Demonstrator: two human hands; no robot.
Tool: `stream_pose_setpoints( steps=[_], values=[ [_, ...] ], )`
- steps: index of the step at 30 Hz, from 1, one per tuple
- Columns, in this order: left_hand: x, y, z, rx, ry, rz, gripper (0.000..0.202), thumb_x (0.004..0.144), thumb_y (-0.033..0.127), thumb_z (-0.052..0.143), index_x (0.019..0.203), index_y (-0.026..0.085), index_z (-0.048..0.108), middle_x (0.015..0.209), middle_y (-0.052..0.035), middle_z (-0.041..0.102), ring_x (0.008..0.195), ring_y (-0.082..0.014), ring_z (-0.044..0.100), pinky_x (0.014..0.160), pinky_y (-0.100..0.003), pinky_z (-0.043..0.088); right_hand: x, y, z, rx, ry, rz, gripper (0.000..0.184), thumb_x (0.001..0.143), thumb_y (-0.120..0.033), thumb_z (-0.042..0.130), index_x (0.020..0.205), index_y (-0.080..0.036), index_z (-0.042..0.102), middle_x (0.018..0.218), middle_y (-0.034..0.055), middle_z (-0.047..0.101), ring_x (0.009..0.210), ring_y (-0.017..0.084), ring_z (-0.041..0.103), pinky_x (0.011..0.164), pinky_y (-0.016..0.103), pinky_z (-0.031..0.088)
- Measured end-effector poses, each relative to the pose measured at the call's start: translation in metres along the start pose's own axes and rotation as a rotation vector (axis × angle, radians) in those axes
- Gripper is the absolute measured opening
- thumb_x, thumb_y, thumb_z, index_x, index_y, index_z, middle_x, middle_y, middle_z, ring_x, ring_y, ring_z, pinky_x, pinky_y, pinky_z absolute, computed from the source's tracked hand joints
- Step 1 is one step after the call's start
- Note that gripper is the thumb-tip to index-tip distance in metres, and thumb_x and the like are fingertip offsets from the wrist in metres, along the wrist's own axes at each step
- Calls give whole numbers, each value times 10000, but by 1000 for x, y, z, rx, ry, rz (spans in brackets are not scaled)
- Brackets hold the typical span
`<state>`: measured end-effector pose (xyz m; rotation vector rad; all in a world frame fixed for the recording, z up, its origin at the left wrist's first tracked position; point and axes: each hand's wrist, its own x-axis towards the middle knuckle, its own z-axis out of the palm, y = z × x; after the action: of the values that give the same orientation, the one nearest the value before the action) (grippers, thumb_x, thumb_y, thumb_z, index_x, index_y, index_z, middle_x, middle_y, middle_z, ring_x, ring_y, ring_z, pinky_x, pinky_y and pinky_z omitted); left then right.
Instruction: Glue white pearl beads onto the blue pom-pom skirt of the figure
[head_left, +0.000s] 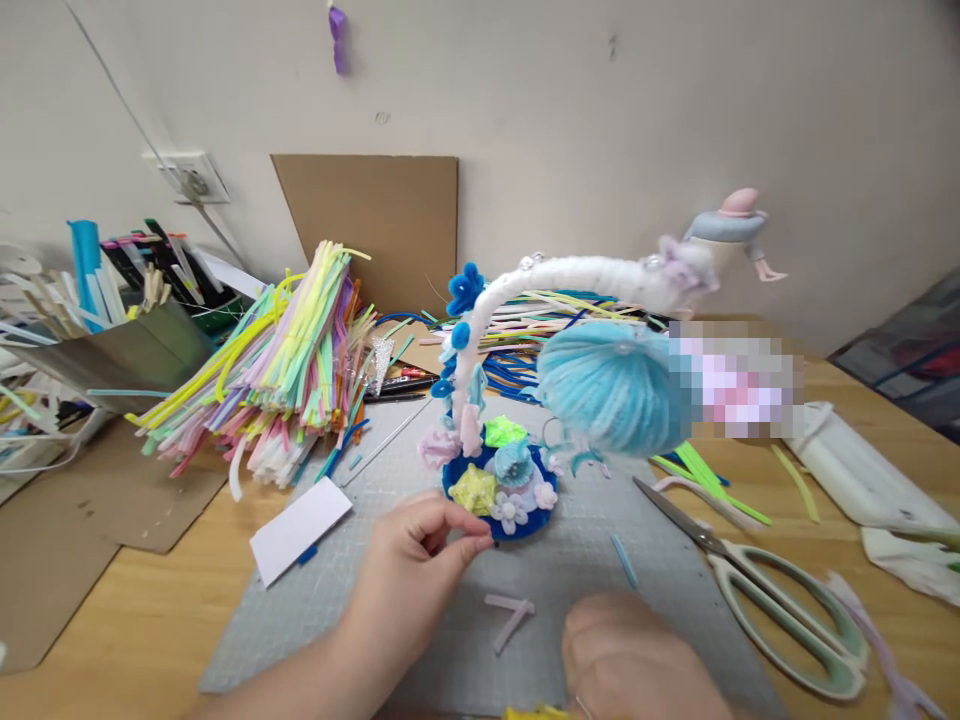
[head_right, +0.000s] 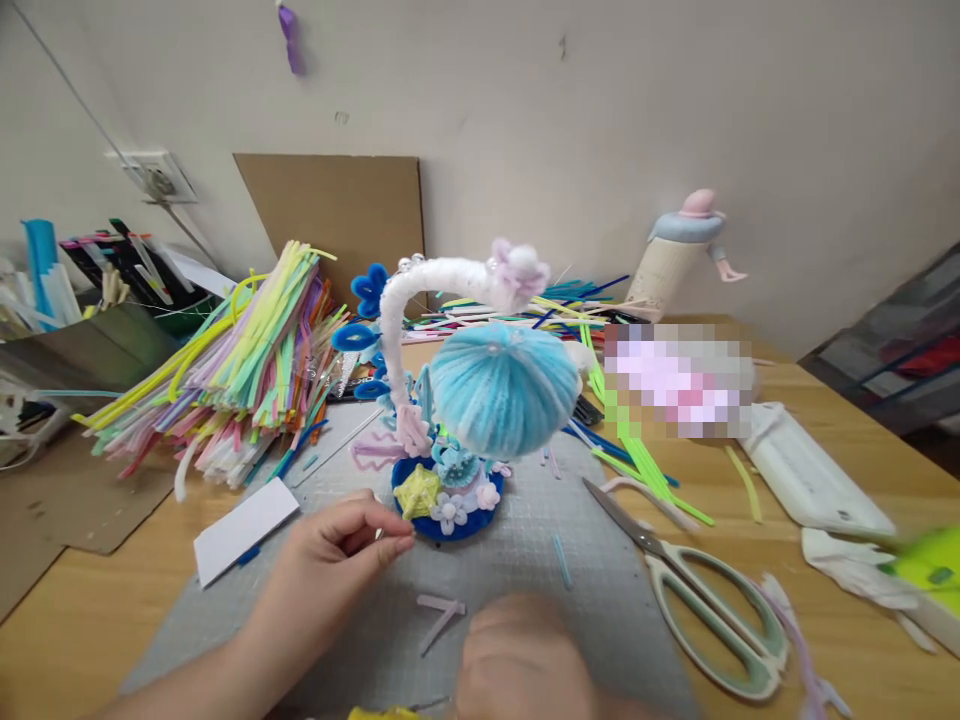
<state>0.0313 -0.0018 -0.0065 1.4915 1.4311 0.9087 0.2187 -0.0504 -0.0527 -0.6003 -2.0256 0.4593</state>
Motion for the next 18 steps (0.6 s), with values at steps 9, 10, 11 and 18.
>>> stream_pose_setpoints(
  steps=[9, 10, 11, 18],
  values=[
    [9, 8, 25, 474, 207, 219, 139, 819, 255, 592, 771, 216, 716, 767, -9, 586, 649, -137, 508, 586, -247, 357, 0, -13, 0, 125, 157, -107, 349, 1007, -409, 332, 738, -248, 487, 488, -62, 510, 399, 115, 478, 427, 278, 345],
    [10, 9, 26, 513, 204, 183, 141, 821, 266, 588, 779, 216, 714, 786, -13, 599, 669, -143, 523, 595, -251, 359, 0, -14, -1, 128, 162, -114, 346, 1008, -393, 336, 740, -243, 495, 493, -58, 509, 409, 117, 476, 437, 279, 345],
    [11, 11, 28, 547, 196, 151, 145, 822, 274, 584, 790, 218, 713, 800, -16, 611, 690, -150, 537, 605, -255, 361, 0, -15, -1, 135, 170, -122, 344, 1007, -384, 345, 737, -238, 499, 496, -56, 506, 417, 118, 474, 444, 279, 344],
    [24, 25, 31, 694, 135, 9, 138, 772, 288, 593, 792, 259, 726, 747, -8, 688, 710, -195, 608, 568, -270, 315, 1, -22, -7, 60, 234, -195, 345, 998, -344, 389, 708, -215, 524, 515, -44, 511, 467, 122, 470, 488, 282, 352]
  ],
)
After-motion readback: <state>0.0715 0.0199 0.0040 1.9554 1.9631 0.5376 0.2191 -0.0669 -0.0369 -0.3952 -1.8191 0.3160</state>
